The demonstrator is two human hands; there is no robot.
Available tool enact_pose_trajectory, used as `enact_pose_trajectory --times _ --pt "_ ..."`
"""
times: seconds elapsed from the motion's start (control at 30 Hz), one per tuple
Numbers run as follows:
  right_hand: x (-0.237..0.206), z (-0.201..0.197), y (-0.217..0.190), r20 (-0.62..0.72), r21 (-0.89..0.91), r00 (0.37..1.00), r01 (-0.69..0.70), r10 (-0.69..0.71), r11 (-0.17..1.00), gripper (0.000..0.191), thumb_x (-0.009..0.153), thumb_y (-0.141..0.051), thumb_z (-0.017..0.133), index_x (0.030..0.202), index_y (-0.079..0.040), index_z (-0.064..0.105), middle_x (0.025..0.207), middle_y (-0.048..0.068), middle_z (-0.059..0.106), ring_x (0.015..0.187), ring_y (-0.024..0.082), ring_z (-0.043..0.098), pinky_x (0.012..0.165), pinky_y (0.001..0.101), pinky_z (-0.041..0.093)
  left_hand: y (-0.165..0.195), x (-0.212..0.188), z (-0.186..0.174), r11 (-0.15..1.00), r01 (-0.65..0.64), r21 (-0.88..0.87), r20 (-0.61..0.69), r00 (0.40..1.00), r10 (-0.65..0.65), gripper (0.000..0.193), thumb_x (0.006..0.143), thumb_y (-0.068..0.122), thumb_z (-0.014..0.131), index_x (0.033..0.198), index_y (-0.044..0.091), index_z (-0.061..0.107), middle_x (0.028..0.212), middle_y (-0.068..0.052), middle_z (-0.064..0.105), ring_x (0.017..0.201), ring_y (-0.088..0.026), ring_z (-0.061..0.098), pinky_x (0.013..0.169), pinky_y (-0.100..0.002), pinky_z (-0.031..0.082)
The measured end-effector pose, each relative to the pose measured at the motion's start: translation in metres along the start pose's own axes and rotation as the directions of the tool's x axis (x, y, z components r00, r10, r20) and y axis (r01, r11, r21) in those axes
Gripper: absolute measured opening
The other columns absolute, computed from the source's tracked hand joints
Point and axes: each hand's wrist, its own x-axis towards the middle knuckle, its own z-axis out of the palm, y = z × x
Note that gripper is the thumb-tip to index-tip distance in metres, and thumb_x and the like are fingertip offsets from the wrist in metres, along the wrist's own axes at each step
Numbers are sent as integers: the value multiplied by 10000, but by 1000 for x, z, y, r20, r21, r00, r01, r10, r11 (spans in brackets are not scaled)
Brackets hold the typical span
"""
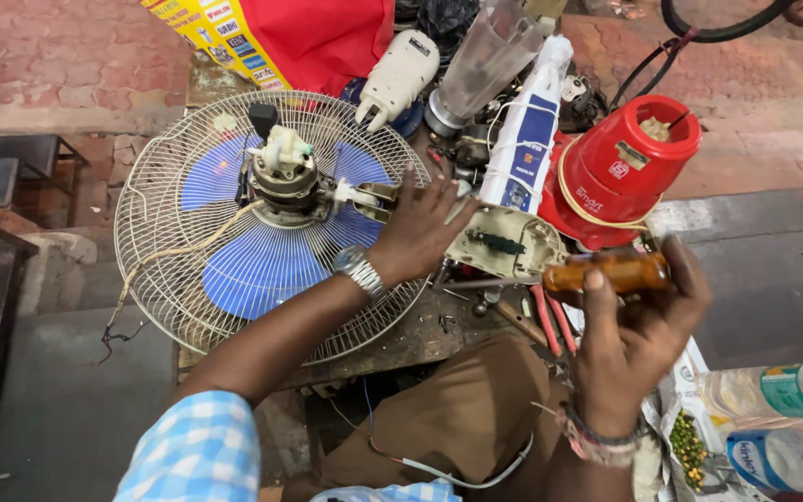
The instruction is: The person repairs a ceiling fan by manipulating its internal wiring and components. They use pliers and a screwdriver to adjust wires and secure parts within the fan's motor housing.
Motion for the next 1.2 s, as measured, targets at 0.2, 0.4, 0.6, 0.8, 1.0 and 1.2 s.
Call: enact_pose_trajectory --times 0.2,0.4,0.6,0.8,1.0,1.2 --pt "-13 -24 -24 -102 18 993 -54 56 998 510 1097 53 673 1497 -14 364 1377 121 511 1186 184 644 1005 331 624 -3 14 -6 994 -13 -110 153 988 30 1036 666 259 841 1556 78 345 1270 -234 567 1346 -457 419 949 -622 397" --pt "-20 -33 -32 -192 28 977 -90 94 996 553 1055 65 662 1493 -30 340 1385 103 470 1153 165 621 1005 317 592 -11 11 -11 976 -31 -214 63 997 46 1058 602 253 875 1532 126 386 1280 -180 544 1291 -383 439 942 -520 379" --pt "-24 -31 -28 -163 -84 984 -81 66 993 511 1102 91 636 1483 -14 312 1386 127 472 1180 195 615 1047 347 574 -5 -13 11 997 -75 -12 -212 975 71 829 769 147 761 1524 158 417 1382 -167 499 1358 -316 415 1012 -451 349" --pt "-5 -10 -9 -89 154 993 97 -84 983 563 1142 72 641 1551 -81 286 1263 109 544 1131 186 611 1073 381 583 11 -23 43 997 -50 61 -288 955 66 703 886 145 659 1548 182 423 1388 -177 519 1336 -292 393 1079 -466 281" --pt "59 69 22 220 78 958 173 -186 982 571 1130 70 649 1570 -70 314 1283 121 575 1141 222 686 1013 380 606 16 -25 52 984 -17 179 -307 949 73 547 939 251 591 1469 150 502 1370 -188 542 1298 -308 433 1060 -468 282" --pt "100 154 43 428 -106 837 420 -340 901 604 1077 -36 681 1567 -93 334 1346 164 619 1149 247 734 944 346 624 27 -34 53 980 -64 187 -283 952 117 469 945 343 591 1380 166 590 1335 -156 557 1278 -286 458 1034 -441 312"
